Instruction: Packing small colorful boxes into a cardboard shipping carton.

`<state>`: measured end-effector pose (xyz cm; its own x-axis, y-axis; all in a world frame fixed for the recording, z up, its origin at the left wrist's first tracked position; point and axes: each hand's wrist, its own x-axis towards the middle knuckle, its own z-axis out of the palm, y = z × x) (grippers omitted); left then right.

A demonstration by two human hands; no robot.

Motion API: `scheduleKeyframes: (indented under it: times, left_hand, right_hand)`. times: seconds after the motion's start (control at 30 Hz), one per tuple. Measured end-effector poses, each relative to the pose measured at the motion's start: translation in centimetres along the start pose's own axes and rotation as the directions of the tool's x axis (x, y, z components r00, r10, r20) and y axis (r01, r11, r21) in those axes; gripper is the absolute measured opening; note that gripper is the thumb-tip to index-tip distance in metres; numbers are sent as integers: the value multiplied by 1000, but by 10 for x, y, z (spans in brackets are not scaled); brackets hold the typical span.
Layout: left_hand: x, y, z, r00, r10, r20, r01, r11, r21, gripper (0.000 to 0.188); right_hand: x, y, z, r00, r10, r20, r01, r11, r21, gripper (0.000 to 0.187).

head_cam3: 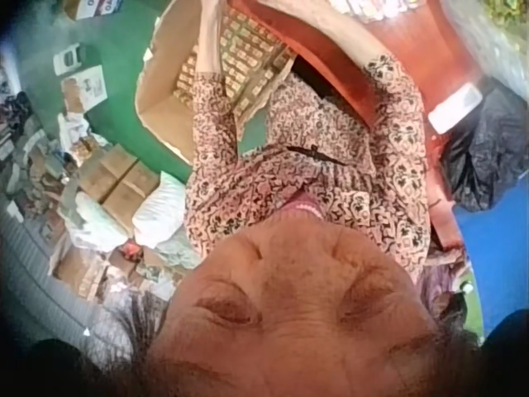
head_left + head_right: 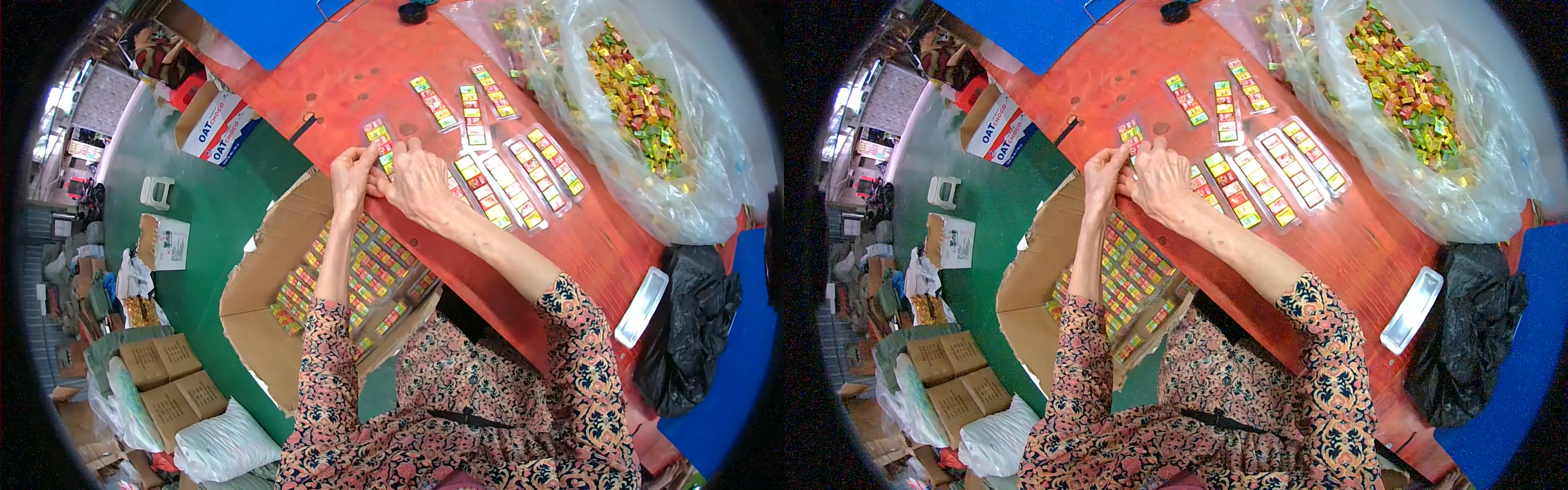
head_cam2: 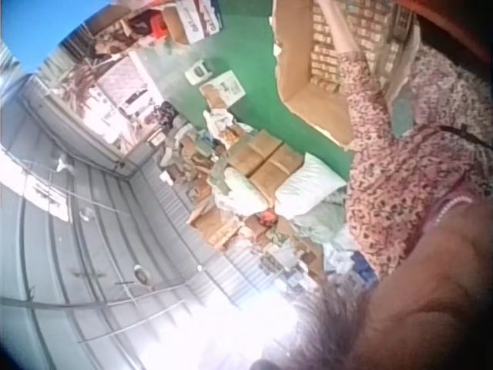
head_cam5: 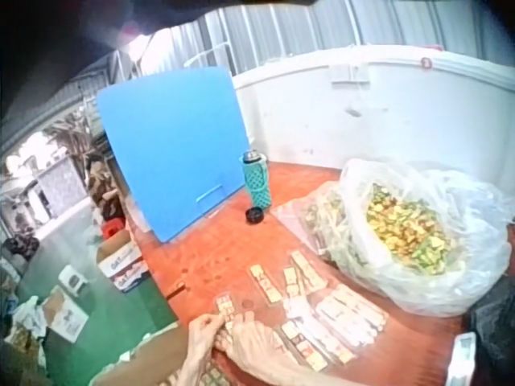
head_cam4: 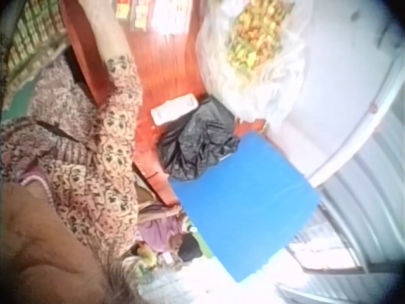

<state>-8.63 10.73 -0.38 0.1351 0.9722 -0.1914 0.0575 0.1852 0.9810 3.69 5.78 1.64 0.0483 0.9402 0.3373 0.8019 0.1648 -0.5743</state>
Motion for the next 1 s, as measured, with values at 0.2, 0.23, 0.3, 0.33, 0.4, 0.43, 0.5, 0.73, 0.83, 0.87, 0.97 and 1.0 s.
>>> scheduleKeyframes:
  times: [0.2,0.23,0.3,0.33,0.4,0.43,0.5,0.73,0.83,0.87,0.97,1.0]
  left_hand:
    - [-4,2,8,1000,3,-30,-1,998,55,25]
    - [-4,3,10,1000,2,-29,-1,999,53,25]
    - [-6,5,4,999,22,-39,-21,999,41,25]
    - [-6,5,1,999,22,-45,-20,999,41,25]
    - [-7,6,4,999,-10,-47,14,996,84,26]
    - [-6,6,5,999,-9,-45,13,997,82,26]
    - [-5,5,6,1000,-5,-29,7,998,69,26]
    - [-4,2,3,998,14,-54,-10,997,79,28]
    - [-5,1,5,999,9,-51,-8,999,38,29]
    - [-5,0,5,999,18,-49,-16,999,35,29]
    - [-5,-1,4,999,33,-43,-31,999,39,29]
    - [-5,-2,5,998,40,-38,-38,998,45,28]
  right_hand:
    - [17,27,-13,985,35,-166,-53,993,-102,32]
    - [23,40,-17,974,23,-226,-71,976,-206,29]
    - [29,56,-24,960,-1,-280,-85,952,-294,26]
    - [30,64,-26,978,56,-202,-124,932,-342,25]
    - [29,73,-29,984,119,-131,-163,901,-401,26]
    - [29,76,-29,984,125,-125,-166,897,-410,26]
    - [29,81,-29,984,133,-120,-171,891,-419,27]
    - [34,80,-33,957,271,-100,-286,849,-445,36]
    - [37,84,-35,934,346,-90,-348,827,-442,42]
    - [39,84,-34,924,367,-108,-375,814,-443,42]
    - [39,87,-34,927,341,-155,-374,848,-374,38]
    - [40,90,-34,927,341,-155,-374,847,-377,38]
